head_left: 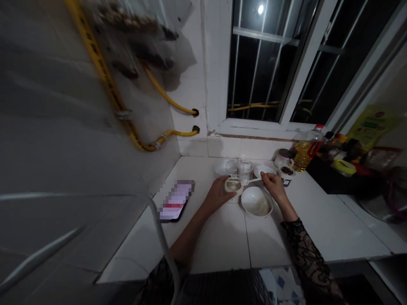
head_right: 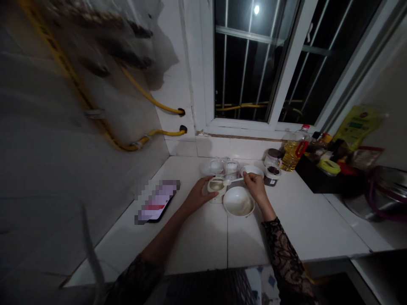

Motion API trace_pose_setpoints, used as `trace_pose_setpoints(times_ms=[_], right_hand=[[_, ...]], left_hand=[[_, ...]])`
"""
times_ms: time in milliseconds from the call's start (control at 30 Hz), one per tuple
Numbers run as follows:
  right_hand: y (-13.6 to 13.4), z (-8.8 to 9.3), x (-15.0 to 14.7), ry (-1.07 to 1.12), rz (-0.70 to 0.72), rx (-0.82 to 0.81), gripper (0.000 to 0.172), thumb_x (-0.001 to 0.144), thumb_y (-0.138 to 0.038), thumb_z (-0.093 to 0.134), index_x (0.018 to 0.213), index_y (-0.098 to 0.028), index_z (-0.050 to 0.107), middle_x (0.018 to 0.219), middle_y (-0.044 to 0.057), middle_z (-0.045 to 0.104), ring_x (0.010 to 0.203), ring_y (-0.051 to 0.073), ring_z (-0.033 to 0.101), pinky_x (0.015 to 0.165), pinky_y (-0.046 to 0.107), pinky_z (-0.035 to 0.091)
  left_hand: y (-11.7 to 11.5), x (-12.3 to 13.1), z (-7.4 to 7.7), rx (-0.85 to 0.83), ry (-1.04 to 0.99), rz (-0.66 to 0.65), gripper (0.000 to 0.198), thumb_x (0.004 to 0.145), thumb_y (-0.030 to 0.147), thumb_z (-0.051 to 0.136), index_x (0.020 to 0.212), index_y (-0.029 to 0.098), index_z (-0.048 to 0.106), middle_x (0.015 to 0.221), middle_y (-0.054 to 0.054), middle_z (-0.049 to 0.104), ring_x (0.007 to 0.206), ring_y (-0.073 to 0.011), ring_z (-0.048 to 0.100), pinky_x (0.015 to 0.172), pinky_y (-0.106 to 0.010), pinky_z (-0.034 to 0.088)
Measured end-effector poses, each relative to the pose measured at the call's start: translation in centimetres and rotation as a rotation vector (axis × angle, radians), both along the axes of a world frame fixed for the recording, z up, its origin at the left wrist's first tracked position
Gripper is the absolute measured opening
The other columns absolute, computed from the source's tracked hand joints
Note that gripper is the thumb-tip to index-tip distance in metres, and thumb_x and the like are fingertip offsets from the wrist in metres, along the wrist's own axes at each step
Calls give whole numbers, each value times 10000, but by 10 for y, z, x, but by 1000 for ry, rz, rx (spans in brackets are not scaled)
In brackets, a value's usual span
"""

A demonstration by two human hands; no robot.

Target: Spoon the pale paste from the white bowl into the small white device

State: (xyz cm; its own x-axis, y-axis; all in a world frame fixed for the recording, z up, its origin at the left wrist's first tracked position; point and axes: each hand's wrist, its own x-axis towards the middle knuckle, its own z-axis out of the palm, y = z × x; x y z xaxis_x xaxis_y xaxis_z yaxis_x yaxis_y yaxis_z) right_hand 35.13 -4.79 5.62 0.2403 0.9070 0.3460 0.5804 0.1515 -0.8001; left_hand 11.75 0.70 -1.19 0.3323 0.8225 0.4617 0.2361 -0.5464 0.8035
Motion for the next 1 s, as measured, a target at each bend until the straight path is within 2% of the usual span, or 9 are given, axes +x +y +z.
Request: trace_pose_setpoints(times_ms=[133, 267, 333, 433, 533, 600, 800, 900, 1000], right_hand=[[-8, 4, -28, -383, -71, 216, 526, 942, -558, 336, 559, -212, 435, 515, 0, 447, 506, 118, 401, 541, 268, 300], [-16, 7, -41, -790, 72, 318, 481, 994, -423, 352, 627, -192, 559, 584, 58, 573, 565, 148, 494, 647, 287, 348], [-19, 9, -39, -849, 80, 364, 480, 1004, -401, 344, 644, -188, 581, 596, 67, 590, 577, 155, 514, 662, 289, 354], [-22, 14, -27, -771, -11, 396, 497, 1010, -411, 301, 655, -194, 571, 588, 63, 581, 565, 154, 512, 635, 285, 347], [-25, 18, -8, -627, -79, 283, 520, 1002, -471, 261, 628, -212, 515, 557, 45, 550, 526, 147, 477, 573, 274, 322], [-26, 19, 5, -570, -64, 164, 518, 985, -508, 271, 618, -218, 494, 557, 40, 551, 524, 149, 472, 551, 270, 309], [-28, 16, 28, -650, 62, -173, 341, 912, -380, 432, 653, -204, 568, 612, 56, 616, 602, 176, 545, 564, 268, 296], [-30, 15, 31, -663, 119, -239, 290, 867, -339, 480, 624, -202, 562, 592, 40, 594, 573, 159, 517, 545, 267, 269], [-32, 15, 31, -593, 219, -274, 332, 831, -348, 516, 533, -206, 487, 518, 0, 503, 509, 130, 434, 519, 267, 240]], left_hand=[[-1, 1, 2, 0, 3, -10, 584, 711, 400, 762, 1210, 187, 545, 1252, -121, 599, 1218, -292, 538, 1061, -475, 399], [0, 2, 0, 12, -18, -10, 585, 698, 399, 771, 1205, 203, 553, 1249, -109, 605, 1213, -293, 541, 1056, -476, 402], [0, 2, -1, 18, -27, -5, 582, 699, 399, 773, 1205, 213, 554, 1253, -104, 605, 1212, -292, 542, 1056, -479, 400], [0, 1, -1, 6, -23, -12, 590, 701, 410, 771, 1209, 204, 552, 1257, -112, 602, 1212, -297, 545, 1048, -481, 408], [-1, 0, 1, -3, -9, -8, 591, 709, 414, 763, 1215, 198, 545, 1266, -118, 595, 1216, -299, 544, 1047, -478, 412], [-2, -1, 2, -3, -3, -5, 591, 710, 417, 762, 1215, 201, 543, 1269, -118, 593, 1219, -299, 544, 1049, -476, 412], [-2, 0, 1, -14, -9, -7, 595, 705, 418, 760, 1216, 210, 539, 1265, -110, 590, 1228, -289, 538, 1056, -464, 409], [-3, 0, 1, -18, -7, -9, 587, 716, 410, 754, 1226, 219, 534, 1269, -103, 590, 1234, -281, 531, 1065, -460, 401], [-3, -1, 3, -11, 0, -16, 585, 714, 418, 760, 1220, 224, 540, 1256, -97, 601, 1228, -282, 536, 1059, -459, 407]])
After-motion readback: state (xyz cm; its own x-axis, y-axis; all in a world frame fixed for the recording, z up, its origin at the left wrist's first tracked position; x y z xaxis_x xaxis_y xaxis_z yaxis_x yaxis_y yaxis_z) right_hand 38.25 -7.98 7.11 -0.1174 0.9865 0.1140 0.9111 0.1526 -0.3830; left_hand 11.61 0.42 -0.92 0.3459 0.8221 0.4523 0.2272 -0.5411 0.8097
